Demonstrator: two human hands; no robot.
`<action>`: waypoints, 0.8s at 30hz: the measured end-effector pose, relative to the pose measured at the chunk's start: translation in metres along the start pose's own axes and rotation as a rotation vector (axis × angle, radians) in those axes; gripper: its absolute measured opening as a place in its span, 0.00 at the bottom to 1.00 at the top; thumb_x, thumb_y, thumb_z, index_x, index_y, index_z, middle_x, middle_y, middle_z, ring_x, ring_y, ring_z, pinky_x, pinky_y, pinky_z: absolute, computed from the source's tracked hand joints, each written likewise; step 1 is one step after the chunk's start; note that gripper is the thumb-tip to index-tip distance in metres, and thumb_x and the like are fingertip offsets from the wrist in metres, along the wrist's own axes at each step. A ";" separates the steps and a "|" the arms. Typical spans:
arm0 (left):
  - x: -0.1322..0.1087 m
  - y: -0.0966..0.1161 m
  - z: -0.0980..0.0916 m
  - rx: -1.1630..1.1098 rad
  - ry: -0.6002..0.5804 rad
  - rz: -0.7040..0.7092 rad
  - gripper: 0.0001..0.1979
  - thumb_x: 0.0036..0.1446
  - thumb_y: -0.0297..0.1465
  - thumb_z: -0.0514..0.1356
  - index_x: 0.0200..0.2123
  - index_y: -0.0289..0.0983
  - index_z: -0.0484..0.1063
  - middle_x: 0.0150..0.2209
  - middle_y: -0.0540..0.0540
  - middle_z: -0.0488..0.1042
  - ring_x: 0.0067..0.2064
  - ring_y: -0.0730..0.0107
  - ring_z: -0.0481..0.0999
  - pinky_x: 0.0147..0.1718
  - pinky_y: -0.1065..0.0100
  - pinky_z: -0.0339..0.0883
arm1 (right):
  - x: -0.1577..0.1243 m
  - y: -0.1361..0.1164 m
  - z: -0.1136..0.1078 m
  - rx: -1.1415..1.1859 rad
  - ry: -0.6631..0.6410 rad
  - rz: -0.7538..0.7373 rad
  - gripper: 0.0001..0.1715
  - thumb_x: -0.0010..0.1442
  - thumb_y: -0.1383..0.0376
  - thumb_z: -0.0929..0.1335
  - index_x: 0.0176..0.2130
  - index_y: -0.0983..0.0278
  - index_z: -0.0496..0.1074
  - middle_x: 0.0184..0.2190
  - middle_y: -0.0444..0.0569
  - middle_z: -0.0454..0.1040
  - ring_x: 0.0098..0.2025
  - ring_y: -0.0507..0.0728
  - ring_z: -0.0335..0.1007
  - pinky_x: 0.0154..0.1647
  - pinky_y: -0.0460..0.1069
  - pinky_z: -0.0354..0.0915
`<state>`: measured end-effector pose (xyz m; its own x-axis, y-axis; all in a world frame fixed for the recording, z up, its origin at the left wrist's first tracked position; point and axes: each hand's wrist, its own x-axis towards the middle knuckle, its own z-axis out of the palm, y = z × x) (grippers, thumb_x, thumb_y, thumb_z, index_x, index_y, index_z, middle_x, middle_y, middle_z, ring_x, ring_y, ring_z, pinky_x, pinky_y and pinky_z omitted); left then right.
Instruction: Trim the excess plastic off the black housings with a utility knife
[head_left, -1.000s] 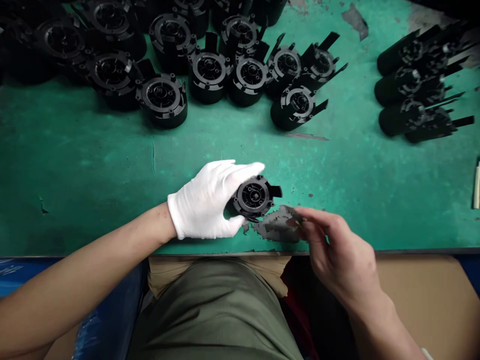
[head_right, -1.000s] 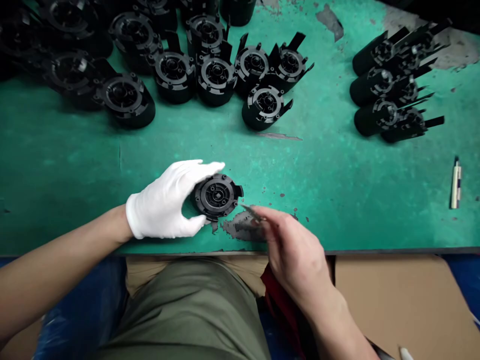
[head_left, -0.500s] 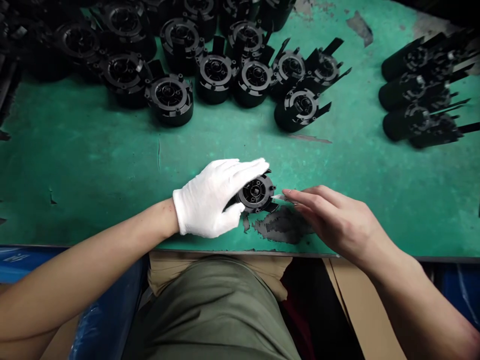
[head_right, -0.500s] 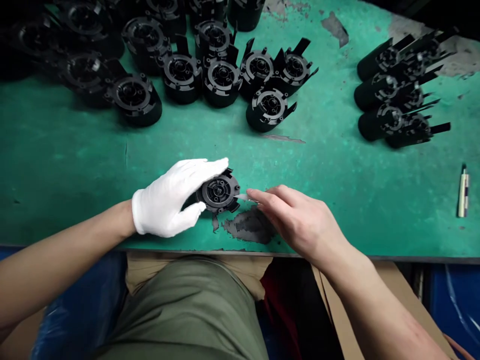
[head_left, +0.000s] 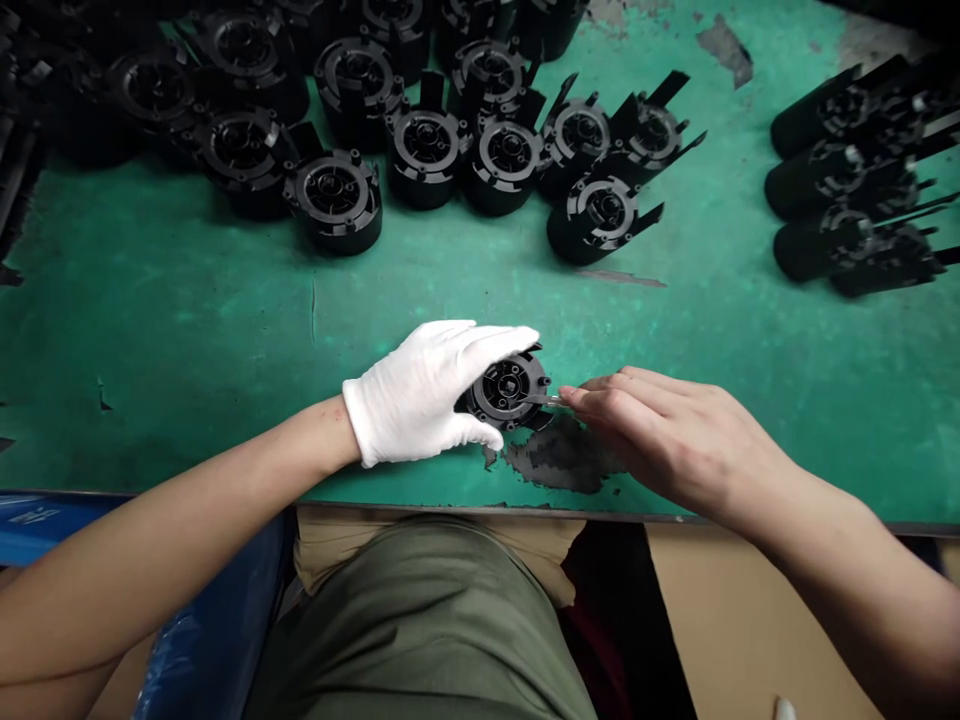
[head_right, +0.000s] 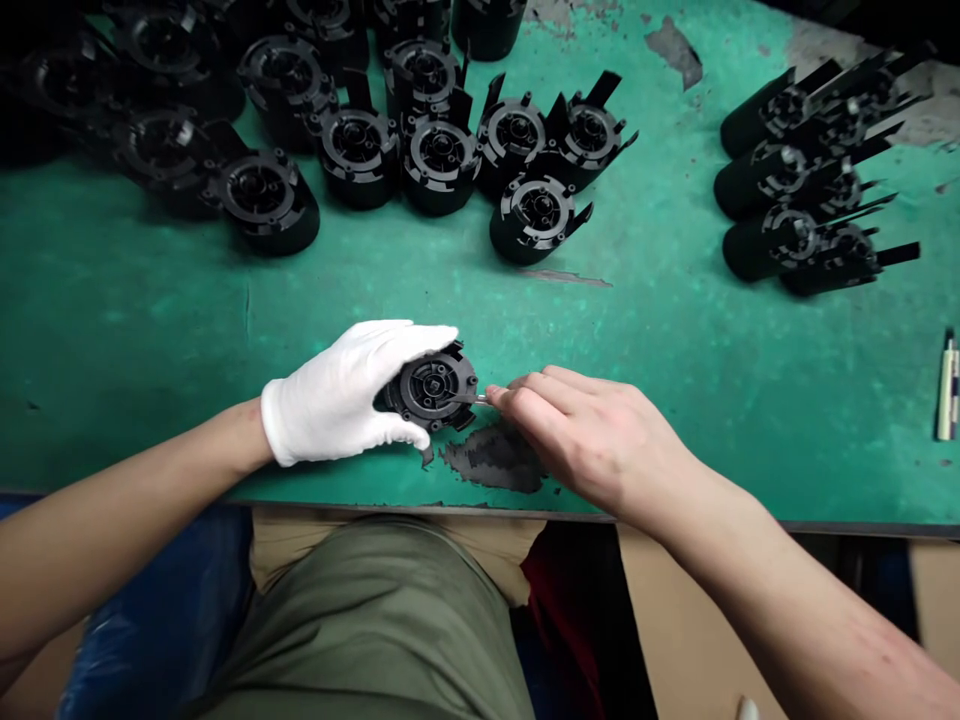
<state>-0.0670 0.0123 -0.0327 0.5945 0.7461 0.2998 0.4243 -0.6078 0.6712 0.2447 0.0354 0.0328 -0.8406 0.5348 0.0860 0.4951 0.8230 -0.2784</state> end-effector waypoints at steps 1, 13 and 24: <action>0.001 0.000 -0.001 -0.004 -0.008 0.005 0.54 0.56 0.48 0.80 0.76 0.37 0.58 0.71 0.30 0.74 0.70 0.40 0.77 0.70 0.47 0.69 | 0.001 0.002 0.000 -0.018 -0.014 -0.053 0.03 0.76 0.68 0.69 0.46 0.61 0.75 0.35 0.46 0.79 0.34 0.54 0.75 0.35 0.49 0.67; 0.001 0.002 -0.001 -0.014 -0.012 -0.002 0.51 0.60 0.46 0.78 0.77 0.40 0.57 0.71 0.31 0.74 0.69 0.40 0.77 0.69 0.46 0.69 | -0.001 -0.017 -0.007 -0.236 -0.057 -0.150 0.03 0.76 0.73 0.68 0.48 0.67 0.71 0.35 0.47 0.75 0.36 0.55 0.70 0.35 0.52 0.63; 0.002 0.003 -0.002 -0.002 -0.008 0.001 0.50 0.61 0.45 0.77 0.77 0.39 0.57 0.70 0.31 0.74 0.68 0.39 0.78 0.69 0.45 0.69 | 0.003 -0.008 -0.007 -0.237 -0.063 -0.231 0.06 0.76 0.73 0.67 0.52 0.66 0.72 0.37 0.48 0.79 0.36 0.55 0.73 0.34 0.51 0.66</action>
<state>-0.0656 0.0130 -0.0292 0.6003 0.7432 0.2954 0.4224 -0.6083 0.6720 0.2399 0.0311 0.0420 -0.9447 0.3224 0.0600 0.3213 0.9466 -0.0278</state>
